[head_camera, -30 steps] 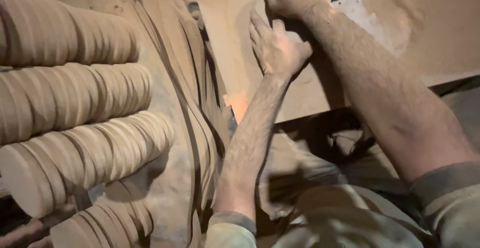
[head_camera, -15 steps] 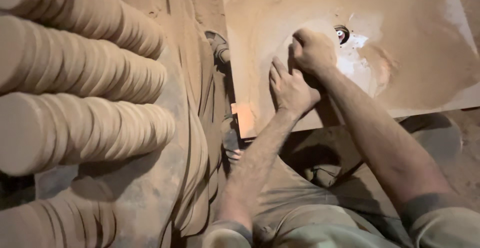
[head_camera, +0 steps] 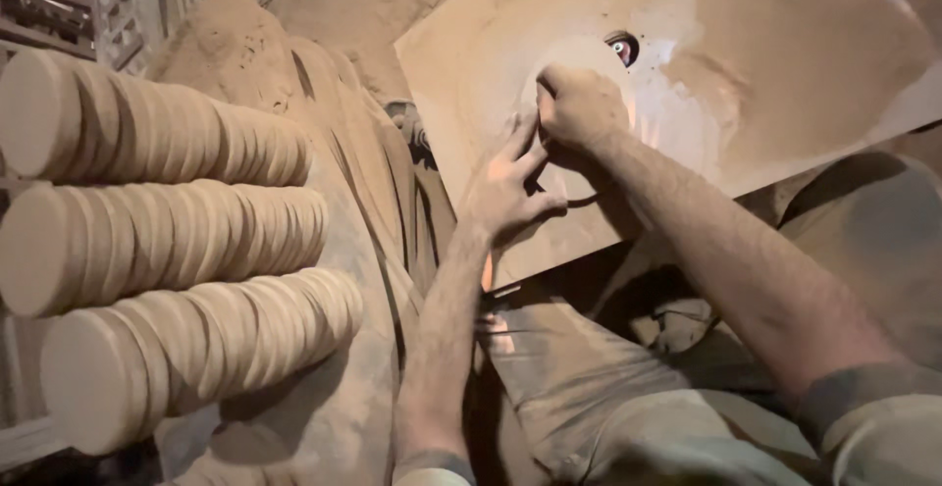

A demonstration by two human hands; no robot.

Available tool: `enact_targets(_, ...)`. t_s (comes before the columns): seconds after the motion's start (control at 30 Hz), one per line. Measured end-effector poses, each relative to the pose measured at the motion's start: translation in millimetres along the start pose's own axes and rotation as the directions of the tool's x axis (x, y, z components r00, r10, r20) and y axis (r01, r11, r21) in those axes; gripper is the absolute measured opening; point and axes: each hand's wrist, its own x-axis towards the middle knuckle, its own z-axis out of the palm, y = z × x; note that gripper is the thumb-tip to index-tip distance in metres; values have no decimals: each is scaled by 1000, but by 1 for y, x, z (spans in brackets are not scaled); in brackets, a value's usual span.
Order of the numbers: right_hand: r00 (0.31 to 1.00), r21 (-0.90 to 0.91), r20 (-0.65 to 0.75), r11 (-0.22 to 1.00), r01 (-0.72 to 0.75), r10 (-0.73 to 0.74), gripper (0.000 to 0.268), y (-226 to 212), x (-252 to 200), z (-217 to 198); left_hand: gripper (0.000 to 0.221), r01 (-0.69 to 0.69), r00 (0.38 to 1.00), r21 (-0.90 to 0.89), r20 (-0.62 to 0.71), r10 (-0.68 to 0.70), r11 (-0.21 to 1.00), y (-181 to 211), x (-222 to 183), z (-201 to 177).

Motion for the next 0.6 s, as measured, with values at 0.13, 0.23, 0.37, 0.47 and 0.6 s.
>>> enact_targets(0.13,992,-5,41,993,121,-121,21,0,22,-14,67,115,993,-96,18,-114,989,13,22,15)
enact_targets(0.23,987,-5,104,993,122,-121,21,7,43,-17,70,185,967,-104,-160,-200,977,28,37,45)
enact_targets(0.37,987,64,109,991,115,-121,21,12,63,5,52,320,895,-98,-296,-334,943,26,44,83)
enact_targets(0.47,988,145,13,978,148,-152,21,13,76,20,38,420,840,-39,-361,-405,907,18,54,98)
enact_targets(0.6,997,228,-1,971,70,-71,21,17,85,36,27,451,823,1,-387,-415,893,-1,67,104)
